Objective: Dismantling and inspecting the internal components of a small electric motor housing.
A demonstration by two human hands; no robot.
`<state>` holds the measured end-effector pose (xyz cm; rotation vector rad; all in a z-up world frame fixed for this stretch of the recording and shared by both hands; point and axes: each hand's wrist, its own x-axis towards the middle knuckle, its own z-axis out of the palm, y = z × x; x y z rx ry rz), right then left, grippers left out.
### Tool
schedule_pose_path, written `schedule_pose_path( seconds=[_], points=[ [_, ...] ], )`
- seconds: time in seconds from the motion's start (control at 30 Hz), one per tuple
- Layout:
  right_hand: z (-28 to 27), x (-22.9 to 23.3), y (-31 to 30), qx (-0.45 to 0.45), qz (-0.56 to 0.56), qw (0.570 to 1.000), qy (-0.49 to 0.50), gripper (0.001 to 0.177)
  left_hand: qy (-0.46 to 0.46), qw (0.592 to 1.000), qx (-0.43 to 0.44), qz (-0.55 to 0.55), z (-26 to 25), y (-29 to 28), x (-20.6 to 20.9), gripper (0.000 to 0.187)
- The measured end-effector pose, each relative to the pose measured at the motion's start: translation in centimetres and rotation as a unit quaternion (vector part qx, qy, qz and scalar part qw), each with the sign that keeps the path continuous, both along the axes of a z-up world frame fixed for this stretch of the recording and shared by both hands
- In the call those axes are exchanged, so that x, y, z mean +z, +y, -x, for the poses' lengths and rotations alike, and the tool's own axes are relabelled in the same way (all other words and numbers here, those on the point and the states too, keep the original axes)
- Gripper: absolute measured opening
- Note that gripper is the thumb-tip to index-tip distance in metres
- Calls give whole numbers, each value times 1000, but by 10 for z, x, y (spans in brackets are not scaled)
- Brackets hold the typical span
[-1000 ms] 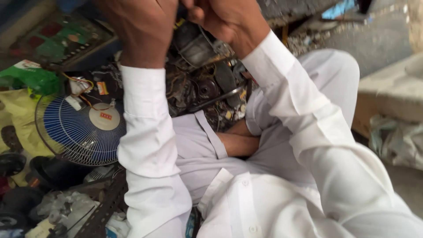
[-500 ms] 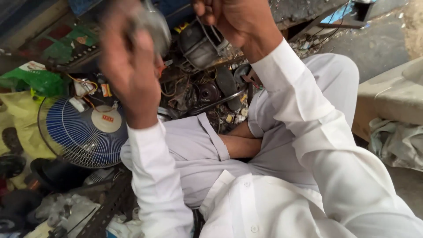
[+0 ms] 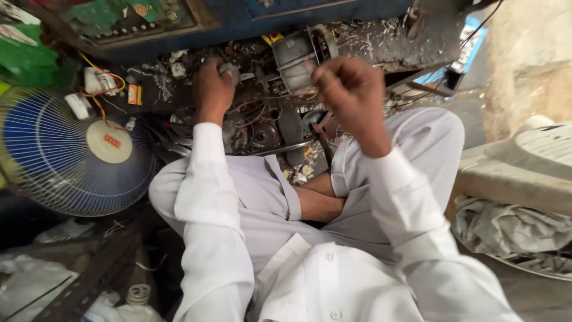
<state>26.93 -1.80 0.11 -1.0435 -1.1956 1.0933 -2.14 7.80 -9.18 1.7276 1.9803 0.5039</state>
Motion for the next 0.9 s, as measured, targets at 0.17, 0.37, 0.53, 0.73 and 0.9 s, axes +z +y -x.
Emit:
schedule_pose_path(
  seconds=[0.17,0.37,0.53,0.73,0.9],
  points=[
    [22,-17,-20,-12,28,999,18,17,96,960,-50,-259,-24,-17,25,49],
    [32,-28,-17,23,-15,999,42,17,-464,872,-143,-68,-77,-83,72,20],
    [22,-35,-15,-1,-99,989,-114,19,-533,834,-144,-18,-92,-88,69,14],
    [16,-38,-11,13,-158,969,-188,20,-546,820,-168,-7,-92,-87,59,11],
    [21,-39,-13,61,-96,990,-87,19,-596,784,-165,-46,-100,-92,46,7]
  ],
)
